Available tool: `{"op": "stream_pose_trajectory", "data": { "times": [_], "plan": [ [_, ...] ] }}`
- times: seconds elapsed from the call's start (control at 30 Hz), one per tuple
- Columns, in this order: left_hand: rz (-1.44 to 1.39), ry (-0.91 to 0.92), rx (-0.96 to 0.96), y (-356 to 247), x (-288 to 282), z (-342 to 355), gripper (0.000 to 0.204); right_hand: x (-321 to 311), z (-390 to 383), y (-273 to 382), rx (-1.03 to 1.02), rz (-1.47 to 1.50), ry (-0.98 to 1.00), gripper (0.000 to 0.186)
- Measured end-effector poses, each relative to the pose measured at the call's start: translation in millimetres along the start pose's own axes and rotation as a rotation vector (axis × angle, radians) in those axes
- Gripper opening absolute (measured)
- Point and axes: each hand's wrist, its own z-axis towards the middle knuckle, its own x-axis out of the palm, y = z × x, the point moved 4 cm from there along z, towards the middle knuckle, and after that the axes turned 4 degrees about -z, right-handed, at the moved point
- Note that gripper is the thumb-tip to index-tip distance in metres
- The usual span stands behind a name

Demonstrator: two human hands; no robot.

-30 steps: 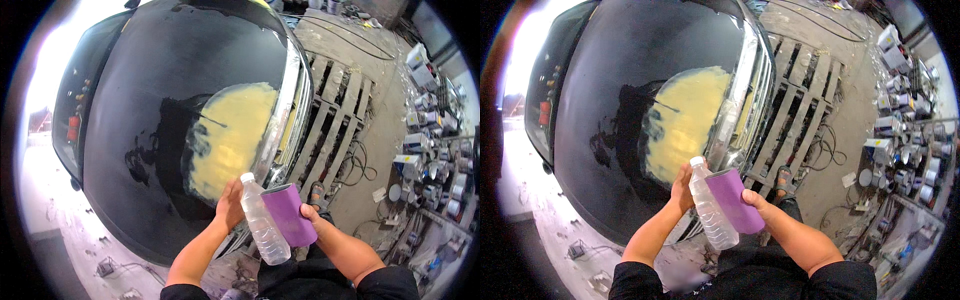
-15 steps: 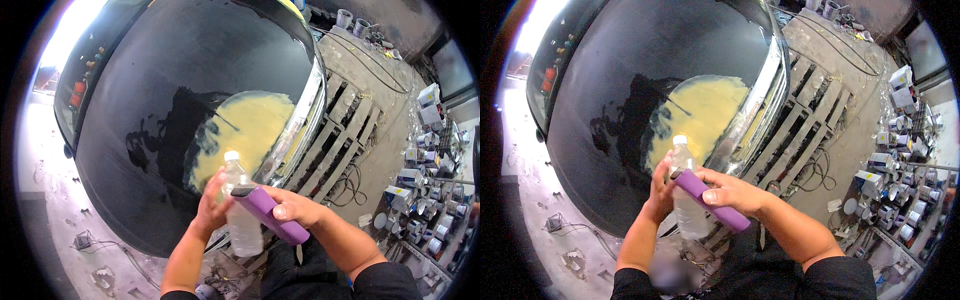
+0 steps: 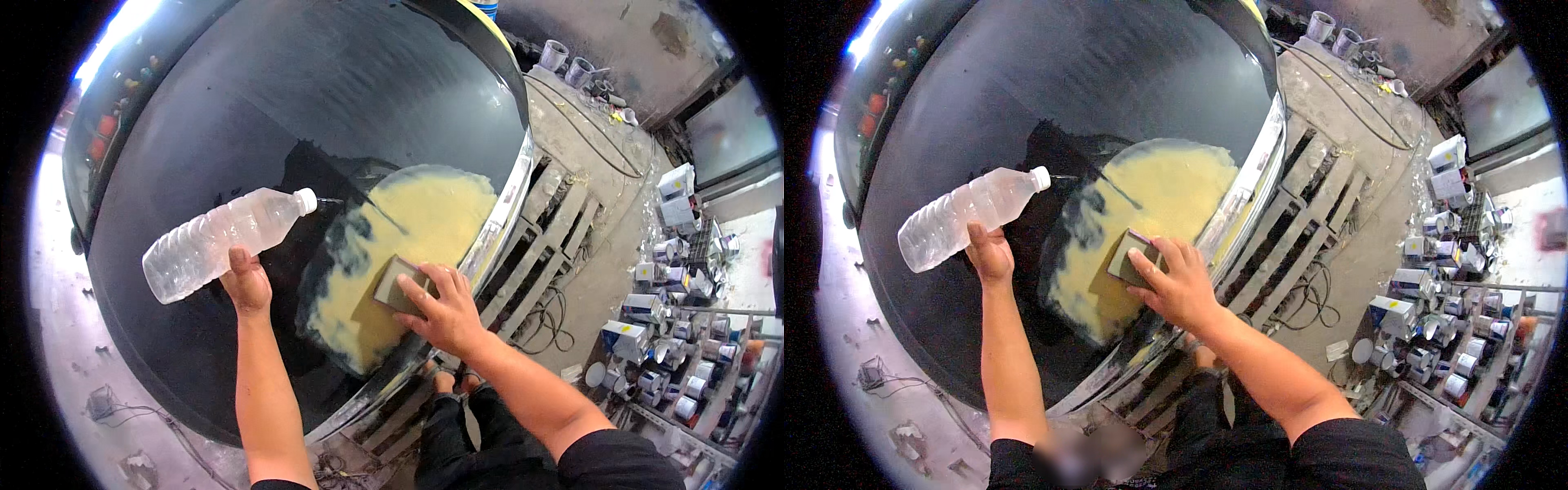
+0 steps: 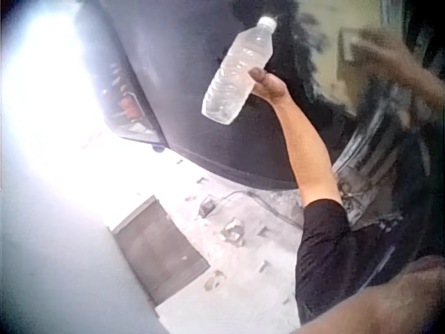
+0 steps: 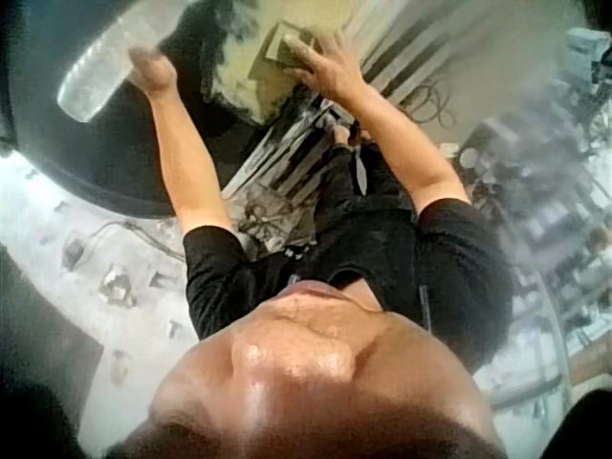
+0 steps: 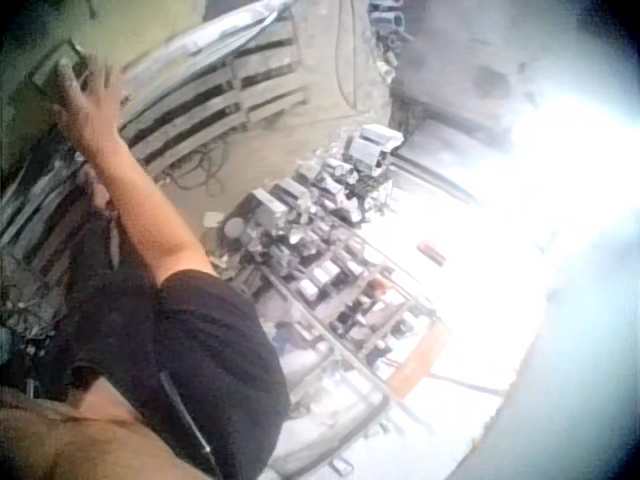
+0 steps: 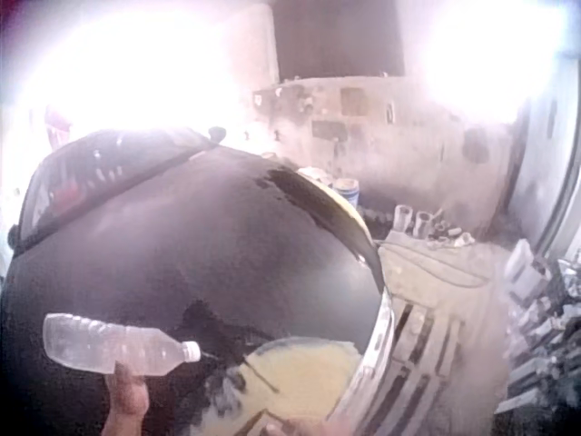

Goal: The person sands the hood of a car using a sanding block and sandpaper while occasionally pouring water from a plastic bottle onto the surface.

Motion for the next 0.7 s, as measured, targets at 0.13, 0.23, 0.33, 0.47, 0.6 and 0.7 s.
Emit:
{"op": "stream_pose_trajectory", "data": {
  "times": [0.13,0.23,0.33,0.47,0.6,0.7],
  "plan": [
    [-0.016,-0.043,0.017,13,-5,6,0.085,11,23,7,0.018,-0.04,-0.051,0.069],
    [-0.09,-0.057,0.05,15,6,2,0.086,17,104,8,0.046,-0.082,-0.071,0.062],
    [-0.107,-0.109,-0.029,19,6,3,0.089,24,126,7,0.054,-0.104,-0.098,0.062],
    [-0.037,-0.133,-0.008,16,-3,1,0.089,23,43,13,0.055,-0.125,-0.076,0.065],
    [-0.022,-0.074,-0.022,19,-3,-2,0.088,22,56,9,0.041,-0.12,-0.089,0.067],
    [-0.056,-0.11,-0.024,19,3,-2,0.087,35,134,13,0.056,-0.146,-0.114,0.069]
  ]
}}
